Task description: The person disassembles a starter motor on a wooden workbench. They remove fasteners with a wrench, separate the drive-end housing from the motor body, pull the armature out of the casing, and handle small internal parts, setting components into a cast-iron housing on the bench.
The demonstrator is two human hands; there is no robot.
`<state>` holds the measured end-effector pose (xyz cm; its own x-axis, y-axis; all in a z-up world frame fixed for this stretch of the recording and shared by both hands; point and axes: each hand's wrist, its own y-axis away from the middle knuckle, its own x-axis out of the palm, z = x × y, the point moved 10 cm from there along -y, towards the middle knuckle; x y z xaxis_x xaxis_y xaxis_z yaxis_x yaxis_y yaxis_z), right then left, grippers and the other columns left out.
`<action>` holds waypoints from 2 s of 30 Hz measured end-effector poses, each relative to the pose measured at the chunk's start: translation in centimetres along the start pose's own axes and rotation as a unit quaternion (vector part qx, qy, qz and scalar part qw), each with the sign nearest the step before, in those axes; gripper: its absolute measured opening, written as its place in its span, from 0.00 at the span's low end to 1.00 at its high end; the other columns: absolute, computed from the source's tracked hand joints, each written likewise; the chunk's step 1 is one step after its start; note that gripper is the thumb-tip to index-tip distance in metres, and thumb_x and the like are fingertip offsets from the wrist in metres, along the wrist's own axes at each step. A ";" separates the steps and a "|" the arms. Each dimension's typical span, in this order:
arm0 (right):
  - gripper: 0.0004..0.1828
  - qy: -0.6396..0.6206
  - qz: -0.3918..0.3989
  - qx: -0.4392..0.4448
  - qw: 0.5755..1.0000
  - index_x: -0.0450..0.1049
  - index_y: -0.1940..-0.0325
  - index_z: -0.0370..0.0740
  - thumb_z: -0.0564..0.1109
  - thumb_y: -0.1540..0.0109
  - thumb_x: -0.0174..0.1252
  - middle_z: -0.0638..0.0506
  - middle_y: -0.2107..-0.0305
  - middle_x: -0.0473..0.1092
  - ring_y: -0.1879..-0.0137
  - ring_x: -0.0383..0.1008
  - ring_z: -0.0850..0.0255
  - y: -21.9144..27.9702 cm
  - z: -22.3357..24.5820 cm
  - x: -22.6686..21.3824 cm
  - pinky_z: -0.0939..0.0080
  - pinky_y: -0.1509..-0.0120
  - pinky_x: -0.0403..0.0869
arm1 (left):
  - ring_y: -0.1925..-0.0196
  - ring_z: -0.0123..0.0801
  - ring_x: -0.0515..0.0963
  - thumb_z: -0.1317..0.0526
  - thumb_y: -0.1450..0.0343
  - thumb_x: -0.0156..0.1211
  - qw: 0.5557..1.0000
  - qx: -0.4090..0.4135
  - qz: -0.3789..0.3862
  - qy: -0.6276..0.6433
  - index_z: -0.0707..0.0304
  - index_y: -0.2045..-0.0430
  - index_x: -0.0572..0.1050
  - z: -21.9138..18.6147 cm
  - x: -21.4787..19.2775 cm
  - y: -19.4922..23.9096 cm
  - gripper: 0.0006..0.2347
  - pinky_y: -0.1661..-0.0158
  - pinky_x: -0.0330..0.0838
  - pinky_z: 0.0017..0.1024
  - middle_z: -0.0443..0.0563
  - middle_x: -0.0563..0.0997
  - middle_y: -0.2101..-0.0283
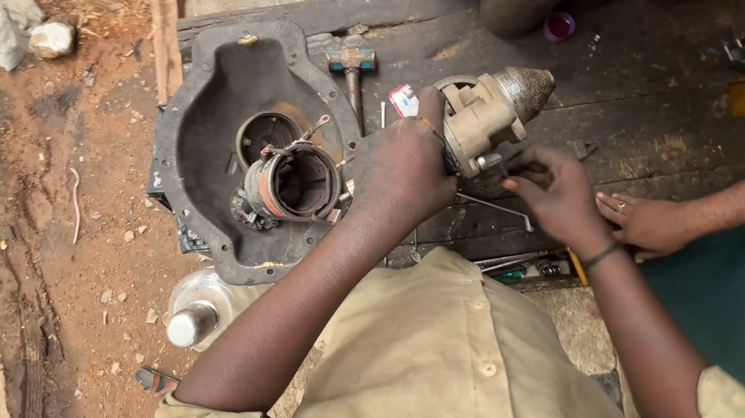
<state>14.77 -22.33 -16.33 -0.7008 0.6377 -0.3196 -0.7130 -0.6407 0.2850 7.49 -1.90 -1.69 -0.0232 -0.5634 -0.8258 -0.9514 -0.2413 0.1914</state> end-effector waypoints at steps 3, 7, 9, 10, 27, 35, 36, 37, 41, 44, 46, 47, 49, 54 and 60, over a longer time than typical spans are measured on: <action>0.11 0.053 -0.085 -0.078 0.992 0.73 0.52 0.33 0.35 0.38 0.64 0.47 0.57 0.76 0.49 0.79 0.60 1.5 1.7 -1.3 0.61 0.45 0.78 | 0.62 0.57 0.84 0.61 0.40 0.71 1.000 -0.010 0.002 0.004 0.63 0.52 0.62 0.1 -0.4 0.0 0.26 0.62 0.76 0.52 0.63 0.83 0.68; 0.09 0.344 -0.148 -0.127 0.918 0.75 0.50 0.33 0.36 0.35 0.62 0.42 0.60 0.76 0.53 0.78 0.50 5.5 2.9 -3.1 0.52 0.50 0.76 | 0.62 0.58 0.84 0.62 0.42 0.72 0.998 0.026 -0.029 0.040 0.68 0.54 0.62 0.9 1.1 -0.3 0.27 0.61 0.77 0.50 0.65 0.82 0.68; 0.11 0.323 -0.147 -0.171 0.919 0.76 0.51 0.32 0.38 0.36 0.63 0.41 0.60 0.77 0.54 0.79 0.50 7.1 3.3 -3.7 0.52 0.50 0.77 | 0.61 0.59 0.84 0.62 0.43 0.72 0.994 0.049 -0.072 0.071 0.69 0.55 0.62 0.7 0.1 -0.5 0.27 0.61 0.78 0.49 0.67 0.82 0.67; 0.13 0.086 -0.136 -0.065 0.985 0.73 0.47 0.32 0.38 0.36 0.60 0.39 0.57 0.75 0.55 0.80 0.49 7.7 0.4 -5.0 0.51 0.56 0.80 | 0.62 0.58 0.84 0.61 0.42 0.72 0.998 0.020 -0.038 0.039 0.69 0.55 0.62 0.8 0.1 -0.3 0.27 0.61 0.77 0.50 0.66 0.82 0.68; 0.04 -0.020 -0.273 -0.339 0.900 0.64 0.52 0.41 0.39 0.22 0.48 0.50 0.56 0.68 0.60 0.69 0.67 6.6 19.8 -10.7 0.64 0.54 0.76 | 0.62 0.53 0.85 0.59 0.40 0.72 0.997 0.037 -0.005 -0.063 0.63 0.56 0.67 -0.9 -1.3 -0.7 0.23 0.64 0.77 0.49 0.61 0.83 0.67; 0.09 -0.338 -0.019 -0.245 0.908 0.64 0.56 0.45 0.47 0.23 0.50 0.55 0.68 0.62 0.69 0.60 0.68 -4.0 22.0 -4.7 0.66 0.67 0.65 | 0.64 0.53 0.85 0.65 0.44 0.69 0.990 0.106 -0.060 -0.065 0.67 0.61 0.67 -1.5 -1.4 -0.1 0.21 0.66 0.78 0.47 0.60 0.83 0.68; 0.09 -0.338 -0.017 -0.246 0.908 0.64 0.56 0.45 0.47 0.23 0.50 0.55 0.68 0.62 0.69 0.60 0.68 -5.2 21.8 -4.4 0.66 0.67 0.65 | 0.64 0.53 0.85 0.65 0.44 0.69 0.990 0.105 -0.061 -0.065 0.67 0.61 0.67 -1.4 -1.2 -0.1 0.21 0.66 0.78 0.47 0.60 0.83 0.68; 0.11 -0.367 0.006 -0.221 0.904 0.64 0.57 0.45 0.49 0.22 0.50 0.57 0.70 0.59 0.70 0.56 0.70 -6.6 21.3 -3.7 0.68 0.68 0.60 | 0.64 0.52 0.85 0.65 0.43 0.69 0.989 0.109 -0.071 -0.064 0.67 0.61 0.67 -1.3 -1.0 -0.1 0.20 0.65 0.78 0.47 0.60 0.83 0.69; 0.16 -0.441 0.075 -0.132 0.885 0.64 0.58 0.45 0.56 0.23 0.44 0.61 0.76 0.52 0.75 0.46 0.73 -10.0 20.3 -0.5 0.71 0.72 0.50 | 0.64 0.52 0.85 0.64 0.42 0.70 0.988 0.117 -0.082 -0.061 0.67 0.62 0.67 -1.4 -1.0 0.1 0.19 0.65 0.77 0.48 0.60 0.83 0.71; 0.18 -0.445 0.088 -0.083 0.887 0.64 0.59 0.45 0.58 0.23 0.43 0.62 0.77 0.51 0.77 0.45 0.73 -11.3 19.2 0.8 0.71 0.74 0.48 | 0.64 0.53 0.85 0.64 0.40 0.70 0.989 0.112 -0.070 -0.060 0.67 0.62 0.67 -1.3 -0.8 0.0 0.18 0.64 0.77 0.49 0.61 0.83 0.71; 0.18 -0.455 0.094 -0.062 0.883 0.63 0.60 0.45 0.58 0.24 0.43 0.62 0.78 0.51 0.77 0.45 0.74 -12.2 18.5 1.2 0.72 0.75 0.48 | 0.64 0.53 0.85 0.64 0.40 0.70 0.989 0.115 -0.066 -0.062 0.67 0.62 0.67 -1.3 -0.8 0.0 0.18 0.64 0.77 0.49 0.61 0.83 0.71; 0.18 -0.465 0.101 -0.041 0.878 0.63 0.60 0.45 0.58 0.24 0.43 0.62 0.78 0.51 0.78 0.44 0.74 -12.6 18.0 1.5 0.72 0.75 0.47 | 0.64 0.53 0.85 0.64 0.39 0.69 0.989 0.118 -0.063 -0.065 0.67 0.63 0.67 -1.3 -0.8 0.0 0.17 0.64 0.77 0.48 0.62 0.83 0.71; 0.18 -0.468 0.089 -0.004 0.879 0.63 0.61 0.46 0.58 0.24 0.43 0.63 0.79 0.51 0.79 0.44 0.74 -14.1 16.5 1.9 0.72 0.77 0.47 | 0.65 0.54 0.85 0.64 0.39 0.70 0.989 0.119 -0.057 -0.058 0.67 0.63 0.67 -1.3 -0.8 0.0 0.18 0.64 0.77 0.48 0.62 0.82 0.71; 0.14 -0.441 0.051 0.094 0.891 0.64 0.64 0.48 0.54 0.27 0.44 0.65 0.82 0.50 0.81 0.43 0.74 -17.1 12.9 2.7 0.71 0.79 0.45 | 0.65 0.52 0.86 0.65 0.40 0.70 0.989 0.123 -0.043 -0.077 0.68 0.62 0.66 -1.3 -0.3 -0.3 0.18 0.64 0.78 0.46 0.61 0.83 0.70; 0.15 -0.403 0.033 0.098 0.909 0.62 0.70 0.50 0.54 0.30 0.45 0.65 0.84 0.50 0.83 0.42 0.74 -15.6 15.4 3.3 0.68 0.81 0.42 | 0.64 0.53 0.86 0.66 0.43 0.71 0.989 0.126 -0.034 -0.071 0.69 0.63 0.66 -1.4 -0.2 -0.5 0.20 0.63 0.79 0.46 0.63 0.83 0.69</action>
<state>23.23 -3.69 -7.94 -0.4751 0.7577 0.4473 -0.6037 -0.6506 0.4608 8.38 -2.75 -0.85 0.0174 -0.4310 -0.9022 -0.9982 -0.0593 0.0091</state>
